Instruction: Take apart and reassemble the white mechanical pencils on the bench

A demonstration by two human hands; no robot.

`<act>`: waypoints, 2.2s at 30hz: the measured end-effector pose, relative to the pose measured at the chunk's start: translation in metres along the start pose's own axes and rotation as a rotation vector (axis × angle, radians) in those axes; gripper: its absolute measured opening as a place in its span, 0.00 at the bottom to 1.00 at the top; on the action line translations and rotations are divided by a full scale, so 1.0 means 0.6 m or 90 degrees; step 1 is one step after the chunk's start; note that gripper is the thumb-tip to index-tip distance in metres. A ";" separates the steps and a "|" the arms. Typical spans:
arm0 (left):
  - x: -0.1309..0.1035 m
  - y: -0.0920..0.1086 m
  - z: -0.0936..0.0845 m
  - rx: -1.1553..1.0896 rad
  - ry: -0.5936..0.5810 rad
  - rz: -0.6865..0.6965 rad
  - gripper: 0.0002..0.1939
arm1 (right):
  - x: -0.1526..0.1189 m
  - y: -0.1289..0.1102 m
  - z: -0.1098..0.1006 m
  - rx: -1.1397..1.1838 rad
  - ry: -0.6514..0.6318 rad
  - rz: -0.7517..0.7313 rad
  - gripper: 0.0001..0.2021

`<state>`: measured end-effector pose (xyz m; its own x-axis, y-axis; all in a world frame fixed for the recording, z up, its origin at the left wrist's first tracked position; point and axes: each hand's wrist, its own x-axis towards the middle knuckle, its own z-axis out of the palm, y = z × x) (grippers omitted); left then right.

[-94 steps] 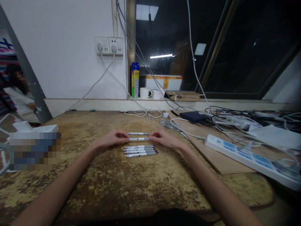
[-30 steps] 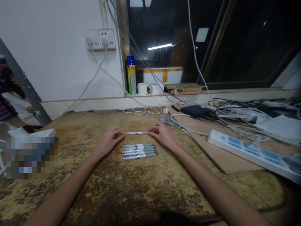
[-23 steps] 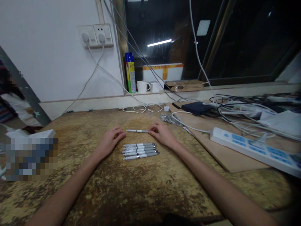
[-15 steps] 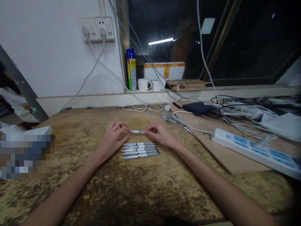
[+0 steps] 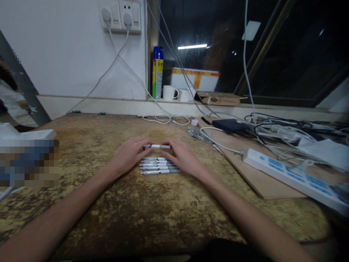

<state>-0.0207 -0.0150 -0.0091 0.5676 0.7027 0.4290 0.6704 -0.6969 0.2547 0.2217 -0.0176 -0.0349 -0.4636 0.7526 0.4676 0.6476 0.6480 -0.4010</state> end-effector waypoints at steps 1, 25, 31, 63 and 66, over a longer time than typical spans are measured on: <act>0.000 0.002 0.001 0.010 0.000 0.013 0.15 | 0.000 -0.003 0.002 -0.043 -0.011 -0.014 0.11; 0.007 0.062 -0.005 0.163 -0.026 -0.083 0.19 | 0.006 -0.036 -0.021 -0.336 -0.004 -0.007 0.15; 0.005 0.032 0.000 0.041 0.016 -0.052 0.18 | 0.006 -0.010 -0.018 -0.104 0.041 -0.027 0.09; -0.001 0.016 0.003 -0.032 0.002 -0.069 0.19 | 0.009 -0.009 -0.001 0.186 0.060 0.029 0.09; -0.002 0.015 0.004 -0.038 -0.003 -0.070 0.19 | 0.009 -0.013 -0.003 0.228 0.064 0.030 0.08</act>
<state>-0.0142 -0.0216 -0.0094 0.4938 0.7762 0.3921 0.6997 -0.6224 0.3508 0.2153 -0.0188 -0.0277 -0.3644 0.7791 0.5100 0.4066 0.6258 -0.6656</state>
